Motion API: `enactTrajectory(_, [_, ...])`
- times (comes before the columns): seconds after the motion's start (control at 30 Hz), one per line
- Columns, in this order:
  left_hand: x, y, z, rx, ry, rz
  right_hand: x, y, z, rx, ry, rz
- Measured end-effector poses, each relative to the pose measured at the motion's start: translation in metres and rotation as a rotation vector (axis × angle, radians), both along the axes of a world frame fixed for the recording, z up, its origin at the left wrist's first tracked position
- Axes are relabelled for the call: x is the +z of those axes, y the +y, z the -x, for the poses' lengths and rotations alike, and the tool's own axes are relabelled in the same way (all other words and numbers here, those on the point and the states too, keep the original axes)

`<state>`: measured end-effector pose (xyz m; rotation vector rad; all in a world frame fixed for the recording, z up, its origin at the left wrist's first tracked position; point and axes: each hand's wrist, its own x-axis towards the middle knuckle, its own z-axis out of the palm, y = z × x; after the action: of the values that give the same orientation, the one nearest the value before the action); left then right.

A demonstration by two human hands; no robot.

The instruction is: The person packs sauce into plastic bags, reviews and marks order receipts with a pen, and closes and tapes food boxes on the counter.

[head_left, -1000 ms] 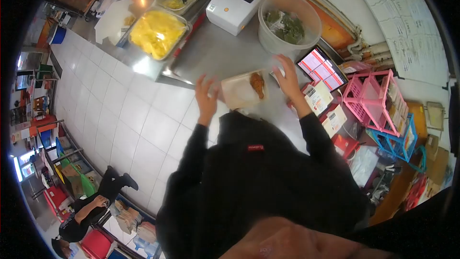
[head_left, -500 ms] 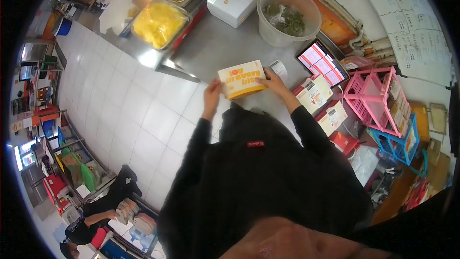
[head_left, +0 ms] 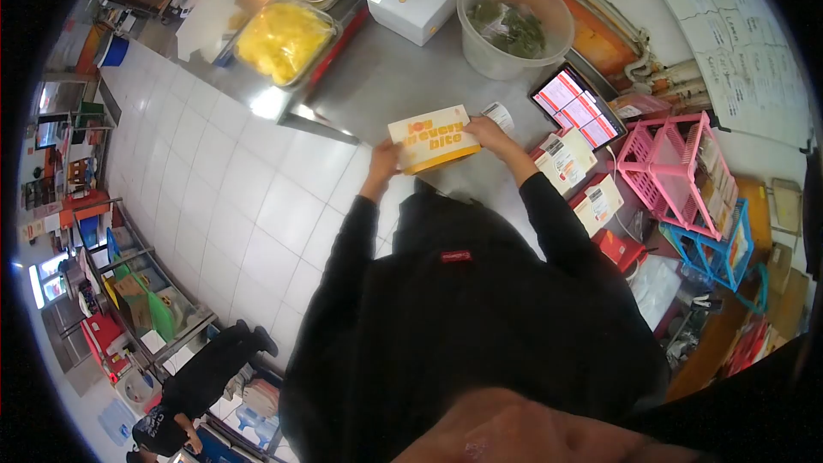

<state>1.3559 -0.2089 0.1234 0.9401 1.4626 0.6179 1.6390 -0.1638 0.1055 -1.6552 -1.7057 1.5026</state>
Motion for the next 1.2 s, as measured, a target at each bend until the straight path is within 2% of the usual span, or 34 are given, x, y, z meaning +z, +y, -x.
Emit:
enactTrajectory(0.07, [-0.021,0.003,-0.005,-0.114,0.248,-0.152,0.01,-0.002,0.021,-0.101,-0.23,0.04])
enactTrajectory(0.17, [-0.021,-0.013,-0.027,-0.177,0.701,-0.381,0.017,-0.035,0.045,-0.188,-0.566,-0.092])
enactTrajectory(0.27, [-0.011,-0.002,-0.025,-0.039,0.596,-0.679,0.013,-0.03,0.046,-0.232,-0.561,-0.376])
enactTrajectory(0.3, [-0.009,0.001,-0.022,0.011,0.592,-0.81,0.012,-0.032,0.041,-0.125,-0.565,-0.413])
enactTrajectory(0.4, [0.044,0.014,-0.01,-0.681,0.672,-0.96,0.083,-0.02,0.036,0.259,-0.598,-0.494])
enactTrajectory(0.47, [0.049,0.017,-0.011,-0.853,0.722,-0.918,0.098,-0.016,0.036,0.597,-0.633,-0.477])
enactTrajectory(0.6, [0.046,0.023,-0.013,-1.012,0.743,-0.933,0.072,-0.01,0.027,0.591,-0.482,-0.572])
enactTrajectory(0.7, [0.03,0.014,-0.015,-1.024,0.788,-1.013,0.056,-0.014,0.025,0.579,-0.41,-0.653])
enactTrajectory(0.77, [0.037,0.017,-0.015,-1.047,0.767,-0.998,0.06,-0.018,0.025,0.564,-0.367,-0.661])
enactTrajectory(0.83, [0.038,0.017,-0.016,-1.044,0.735,-0.996,0.062,-0.02,0.026,0.588,-0.407,-0.573])
enactTrajectory(0.93, [0.042,0.01,-0.019,-1.08,0.919,-0.994,0.06,-0.024,0.027,0.605,-0.458,-0.564])
enactTrajectory(1.03, [0.041,0.009,-0.017,-0.999,0.7,-0.991,0.054,-0.035,0.029,0.519,-0.422,-0.633])
enactTrajectory(1.17, [0.022,0.005,-0.028,-0.771,0.738,-0.897,0.045,-0.047,0.024,0.411,-0.207,-0.705])
enactTrajectory(1.2, [0.019,0.005,-0.03,-0.825,0.807,-0.806,0.04,-0.047,0.025,0.405,-0.289,-0.751])
